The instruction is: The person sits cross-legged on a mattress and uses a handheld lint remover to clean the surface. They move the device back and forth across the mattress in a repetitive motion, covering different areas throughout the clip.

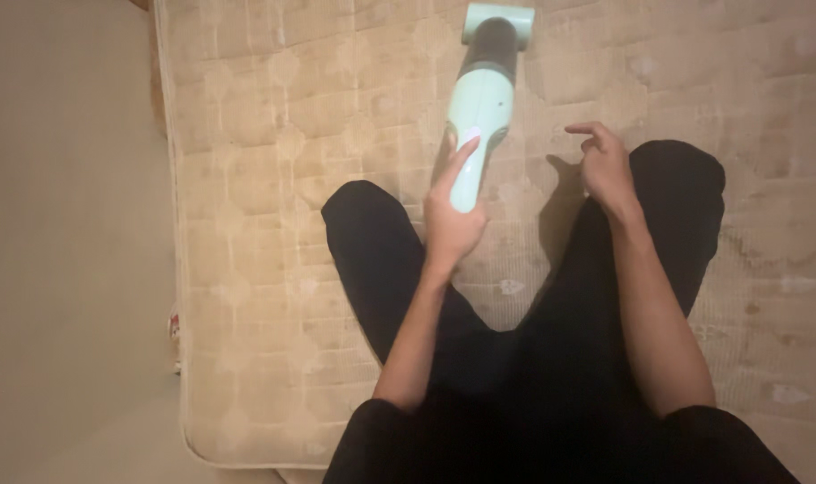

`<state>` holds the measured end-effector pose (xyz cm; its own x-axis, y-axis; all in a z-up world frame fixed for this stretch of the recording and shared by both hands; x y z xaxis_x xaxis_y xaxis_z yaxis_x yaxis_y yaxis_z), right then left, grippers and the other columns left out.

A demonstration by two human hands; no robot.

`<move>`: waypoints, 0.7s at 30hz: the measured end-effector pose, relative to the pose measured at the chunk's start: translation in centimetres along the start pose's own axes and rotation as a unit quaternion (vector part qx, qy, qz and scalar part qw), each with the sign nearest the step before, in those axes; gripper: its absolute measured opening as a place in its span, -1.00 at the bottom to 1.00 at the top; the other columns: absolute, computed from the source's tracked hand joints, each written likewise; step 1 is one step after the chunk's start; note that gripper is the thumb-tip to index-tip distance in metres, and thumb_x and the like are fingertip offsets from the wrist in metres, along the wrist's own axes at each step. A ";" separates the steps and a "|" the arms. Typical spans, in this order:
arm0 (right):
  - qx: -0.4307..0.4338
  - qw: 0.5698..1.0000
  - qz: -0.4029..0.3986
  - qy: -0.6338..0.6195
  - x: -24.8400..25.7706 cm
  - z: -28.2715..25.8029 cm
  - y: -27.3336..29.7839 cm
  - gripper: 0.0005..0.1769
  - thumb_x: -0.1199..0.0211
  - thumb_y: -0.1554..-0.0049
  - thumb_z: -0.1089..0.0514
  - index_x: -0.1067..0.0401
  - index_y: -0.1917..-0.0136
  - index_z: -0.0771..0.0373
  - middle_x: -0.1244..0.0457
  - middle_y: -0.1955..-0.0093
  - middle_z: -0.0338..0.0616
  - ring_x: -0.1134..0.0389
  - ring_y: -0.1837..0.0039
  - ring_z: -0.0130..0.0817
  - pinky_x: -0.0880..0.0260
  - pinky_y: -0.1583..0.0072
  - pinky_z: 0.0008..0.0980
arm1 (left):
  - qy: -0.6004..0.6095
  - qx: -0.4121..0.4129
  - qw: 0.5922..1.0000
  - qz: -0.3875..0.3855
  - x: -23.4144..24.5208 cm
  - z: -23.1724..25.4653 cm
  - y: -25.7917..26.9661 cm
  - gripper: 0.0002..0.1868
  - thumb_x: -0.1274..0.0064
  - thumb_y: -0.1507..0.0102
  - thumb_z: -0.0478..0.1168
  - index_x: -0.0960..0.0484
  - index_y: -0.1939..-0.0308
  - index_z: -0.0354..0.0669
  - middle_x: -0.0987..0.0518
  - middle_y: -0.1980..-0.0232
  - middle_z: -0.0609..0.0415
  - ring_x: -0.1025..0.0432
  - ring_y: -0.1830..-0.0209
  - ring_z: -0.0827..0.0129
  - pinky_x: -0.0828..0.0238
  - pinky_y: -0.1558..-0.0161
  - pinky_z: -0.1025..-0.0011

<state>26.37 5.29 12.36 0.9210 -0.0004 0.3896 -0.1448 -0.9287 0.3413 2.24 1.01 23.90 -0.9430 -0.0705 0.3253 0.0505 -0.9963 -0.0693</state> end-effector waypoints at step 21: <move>-0.006 0.999 -0.004 -0.053 -0.9 1.8 -1.7 -0.63 -0.07 -0.25 0.31 -0.48 -0.29 0.19 -0.27 0.15 -0.17 -0.30 0.18 -0.46 -0.31 0.14 -0.43 | -0.037 0.038 0.999 -0.007 0.5 0.6 9.2 -0.20 0.12 -0.01 -0.59 -0.53 -0.37 -0.17 -0.32 -0.56 -0.26 -0.52 -0.34 0.09 -0.55 -0.18 0.39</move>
<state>26.42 6.17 9.92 0.9552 -0.0330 0.2941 -0.1409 -0.9246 0.3538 2.44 -8.21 24.01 -0.9169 -0.0581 0.3950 0.0658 -0.9978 0.0060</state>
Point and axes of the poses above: each hand's wrist, its own y-axis away from the middle knuckle, its own x-axis out of the back of the hand, z = x × y, the point moved 3 cm from there along -y, towards the middle knuckle
